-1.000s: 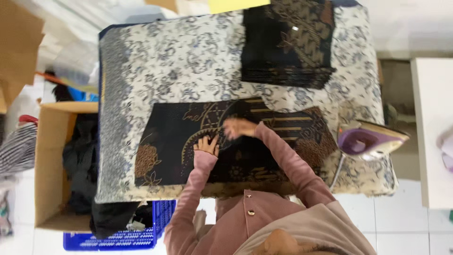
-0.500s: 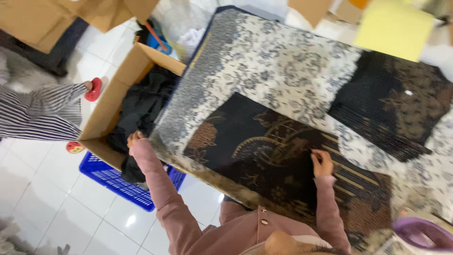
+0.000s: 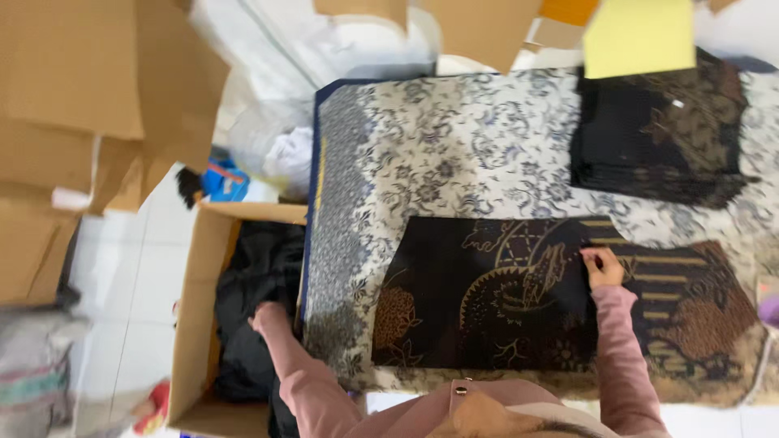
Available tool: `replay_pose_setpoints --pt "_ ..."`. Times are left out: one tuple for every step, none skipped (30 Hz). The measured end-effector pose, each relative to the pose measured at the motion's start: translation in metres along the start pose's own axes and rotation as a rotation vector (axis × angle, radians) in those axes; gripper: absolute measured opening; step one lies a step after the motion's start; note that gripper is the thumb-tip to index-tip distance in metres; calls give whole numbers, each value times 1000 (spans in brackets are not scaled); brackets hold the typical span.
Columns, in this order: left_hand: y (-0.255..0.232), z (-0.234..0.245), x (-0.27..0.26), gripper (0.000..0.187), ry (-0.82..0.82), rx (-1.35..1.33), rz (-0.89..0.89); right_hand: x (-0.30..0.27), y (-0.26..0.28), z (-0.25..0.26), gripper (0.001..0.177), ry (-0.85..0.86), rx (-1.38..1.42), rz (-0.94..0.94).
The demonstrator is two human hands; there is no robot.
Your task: The person irons a stack of black patterned fabric pieces on a table, then unfolds and irons a larger black fabric piece. The person folds the ironed fabric and places it on top of the stack.
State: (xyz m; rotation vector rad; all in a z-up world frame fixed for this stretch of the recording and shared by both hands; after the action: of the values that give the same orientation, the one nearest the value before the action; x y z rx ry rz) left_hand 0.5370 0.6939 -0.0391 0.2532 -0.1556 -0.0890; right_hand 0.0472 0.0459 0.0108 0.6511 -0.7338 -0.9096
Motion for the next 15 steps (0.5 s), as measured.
replay_pose_setpoints --pt "6 -3 9 38 21 -57 82 4 0 -3 10 -4 7 -14" --pt "12 -3 17 38 44 -114 164 9 -2 -3 10 -7 14 -28" --pt "19 -2 23 37 70 -166 249 12 -2 -4 11 -2 15 -11" --pt "26 1 30 37 98 -218 333 11 -3 -6 13 4 16 6" --pt "32 4 33 38 130 -271 420 9 -5 -5 14 12 14 25" --pt "30 31 45 28 -92 -485 385 8 -10 -4 14 15 24 15" --pt "31 61 52 21 -317 -697 348 6 -16 -4 14 18 40 6" --pt "28 85 56 18 -413 -861 298 3 -25 -7 16 46 74 -35" --pt "19 112 62 16 -511 -1033 249 9 -31 -11 19 69 110 -68" --pt "0 139 68 16 -520 -1224 153 12 -34 -15 20 94 82 -64" --pt "-22 169 69 19 -528 -1419 50 15 -35 -17 22 113 54 -58" --pt "-56 203 62 19 -473 -1504 -110 16 -25 -21 21 160 67 41" --pt "-93 238 48 20 -405 -1578 -278 10 -13 -23 21 207 74 130" --pt "-136 276 22 20 -371 -1501 -469 4 -5 -27 22 285 106 140" --pt "-180 311 -18 21 -336 -1415 -655 -4 5 -25 23 366 139 147"
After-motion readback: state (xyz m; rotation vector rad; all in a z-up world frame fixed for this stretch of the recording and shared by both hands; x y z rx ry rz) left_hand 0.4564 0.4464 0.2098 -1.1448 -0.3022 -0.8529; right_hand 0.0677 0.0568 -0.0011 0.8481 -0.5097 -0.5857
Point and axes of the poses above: each hand's wrist, its own x-axis towards the middle knuckle, its own z-axis out of the back of the hand, y = z × x, the point moved 9 cm from there along x, towards the middle knuckle, and after that the axes turned 9 degrees about -y, right-handed, at the moved point
